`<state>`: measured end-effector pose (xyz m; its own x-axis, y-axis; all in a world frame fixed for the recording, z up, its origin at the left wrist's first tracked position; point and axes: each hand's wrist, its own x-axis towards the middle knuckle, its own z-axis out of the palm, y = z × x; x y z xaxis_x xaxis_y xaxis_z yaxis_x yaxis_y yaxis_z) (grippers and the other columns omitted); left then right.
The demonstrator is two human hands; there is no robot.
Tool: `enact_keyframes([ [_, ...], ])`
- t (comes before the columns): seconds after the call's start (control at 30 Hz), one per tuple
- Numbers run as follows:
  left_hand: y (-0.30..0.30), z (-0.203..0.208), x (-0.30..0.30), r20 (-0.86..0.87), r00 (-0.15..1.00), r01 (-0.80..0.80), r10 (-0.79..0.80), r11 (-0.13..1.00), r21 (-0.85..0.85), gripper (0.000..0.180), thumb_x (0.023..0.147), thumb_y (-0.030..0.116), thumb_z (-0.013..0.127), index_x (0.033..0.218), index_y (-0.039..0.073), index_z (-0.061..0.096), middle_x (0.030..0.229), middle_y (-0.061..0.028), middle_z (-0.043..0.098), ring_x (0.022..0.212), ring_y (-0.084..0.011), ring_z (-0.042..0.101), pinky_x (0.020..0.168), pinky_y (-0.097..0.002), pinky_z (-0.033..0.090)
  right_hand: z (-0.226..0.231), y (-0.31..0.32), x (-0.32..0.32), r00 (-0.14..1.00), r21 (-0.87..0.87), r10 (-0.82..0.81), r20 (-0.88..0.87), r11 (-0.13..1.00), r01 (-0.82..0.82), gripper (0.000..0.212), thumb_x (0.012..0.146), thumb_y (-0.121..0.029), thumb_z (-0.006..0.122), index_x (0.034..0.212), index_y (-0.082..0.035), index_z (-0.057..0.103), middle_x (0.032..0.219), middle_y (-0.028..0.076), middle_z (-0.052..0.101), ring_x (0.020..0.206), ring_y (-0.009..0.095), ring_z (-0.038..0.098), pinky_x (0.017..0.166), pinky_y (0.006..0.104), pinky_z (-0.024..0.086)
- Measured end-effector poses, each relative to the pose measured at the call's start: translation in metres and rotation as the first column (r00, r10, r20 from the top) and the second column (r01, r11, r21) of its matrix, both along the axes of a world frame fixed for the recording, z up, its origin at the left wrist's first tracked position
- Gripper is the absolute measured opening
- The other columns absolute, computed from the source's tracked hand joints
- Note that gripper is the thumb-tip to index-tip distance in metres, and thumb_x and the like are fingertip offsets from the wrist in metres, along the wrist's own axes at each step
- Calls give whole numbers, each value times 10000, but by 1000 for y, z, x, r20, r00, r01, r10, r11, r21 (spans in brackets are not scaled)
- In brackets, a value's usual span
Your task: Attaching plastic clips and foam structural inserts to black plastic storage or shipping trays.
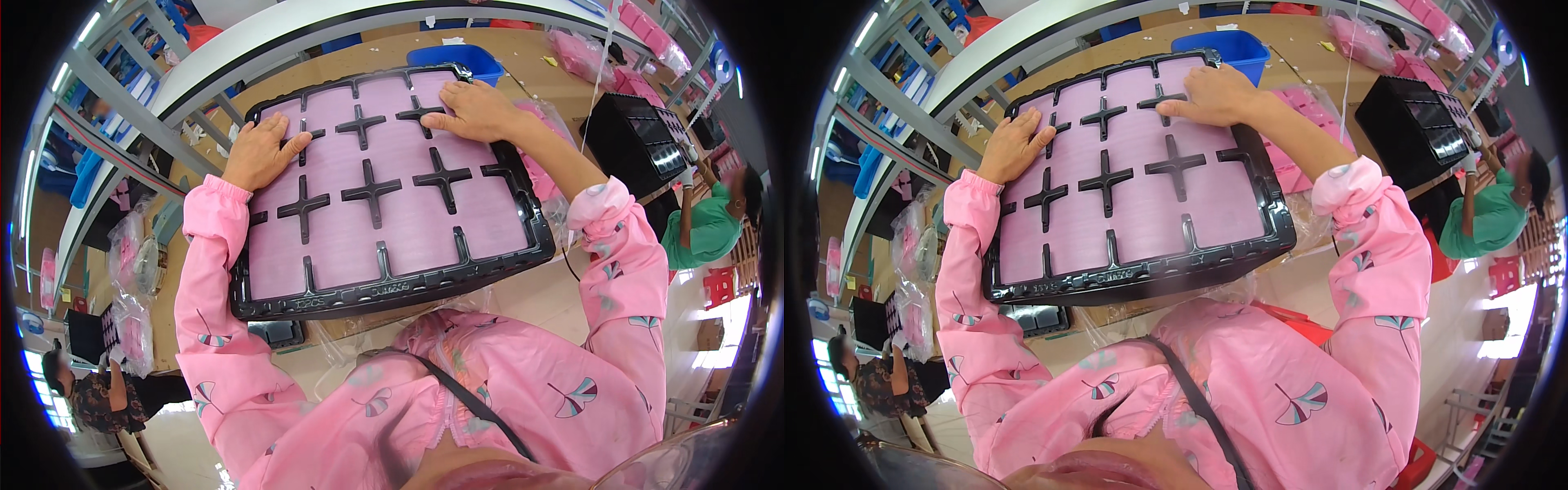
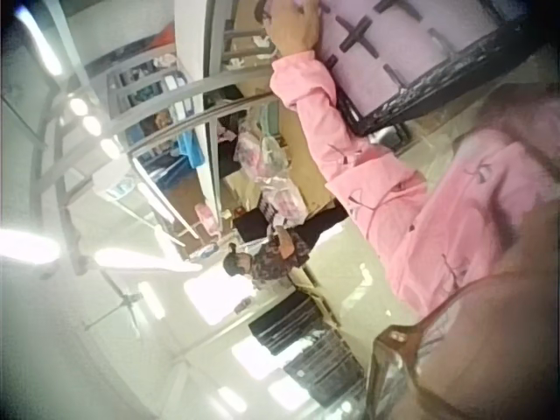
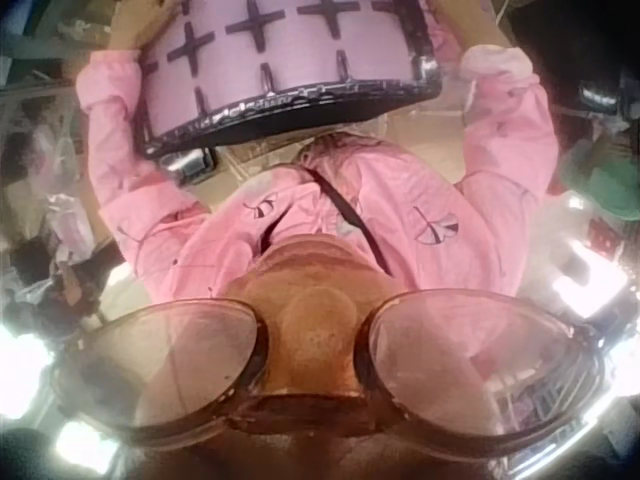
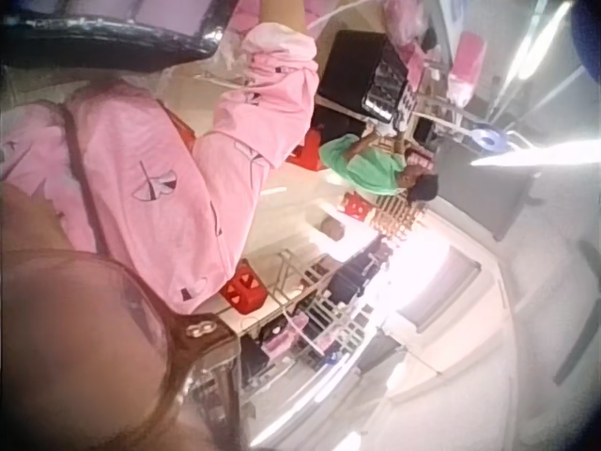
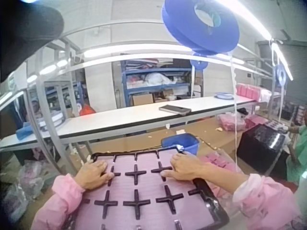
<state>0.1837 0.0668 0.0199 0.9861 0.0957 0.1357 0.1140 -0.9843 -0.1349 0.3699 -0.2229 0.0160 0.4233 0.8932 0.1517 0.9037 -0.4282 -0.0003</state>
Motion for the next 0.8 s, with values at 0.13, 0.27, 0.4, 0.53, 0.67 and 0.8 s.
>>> enact_keyframes([
  [0.13, 5, -3, 4, 29, 999, -11, 13, 998, -60, 811, 813, 651, 268, 1228, -33, 405, 1311, -213, 351, 1218, -321, 341, 999, -463, 244, -7, 20, 9, 998, 13, -54, -11, 998, 55, 862, 760, -719, 280, 804, 75, 612, 891, 257, 570, 889, 351, 549, 798, 430, 410],
  [0.27, 7, -5, 9, 18, 1000, -24, 26, 996, -87, 844, 799, 674, 259, 1241, -32, 392, 1327, -207, 333, 1236, -313, 317, 1007, -477, 222, -15, 22, 10, 999, 90, -51, 3, 995, 51, 879, 747, -737, 272, 786, 65, 629, 900, 281, 564, 886, 355, 555, 807, 453, 409],
  [0.4, 6, -4, 7, 7, 999, -36, 37, 995, -89, 857, 795, 683, 247, 1249, -31, 382, 1334, -202, 325, 1248, -303, 301, 1011, -479, 208, -11, 23, 7, 997, 41, -70, 10, 997, 70, 878, 748, -735, 273, 799, 66, 627, 904, 270, 566, 885, 356, 555, 800, 444, 415],
  [0.53, 5, -8, 7, 63, 998, -21, 28, 993, -112, 855, 796, 683, 242, 1243, -31, 389, 1326, -204, 335, 1238, -301, 317, 1007, -479, 216, -6, 19, -2, 990, -2, -123, 71, 992, 123, 754, 806, -658, 291, 859, 43, 566, 914, 193, 537, 924, 307, 522, 785, 399, 407],
  [0.67, 1, -2, 1, 2, 998, -63, 63, 997, -50, 844, 797, 679, 249, 1235, -27, 397, 1326, -205, 334, 1227, -302, 334, 998, -481, 231, -3, 0, -10, 999, -9, -46, 21, 999, 46, 736, 804, -651, 313, 858, 38, 565, 895, 188, 534, 900, 309, 525, 789, 391, 397],
  [0.8, -10, 17, 5, -295, 945, -137, 140, 990, 31, 833, 794, 678, 262, 1236, -16, 393, 1324, -207, 336, 1215, -307, 348, 987, -488, 244, 13, 0, -25, 993, -124, -116, -38, 986, 111, 770, 789, -667, 311, 859, 50, 583, 923, 207, 550, 884, 322, 543, 778, 398, 411],
])
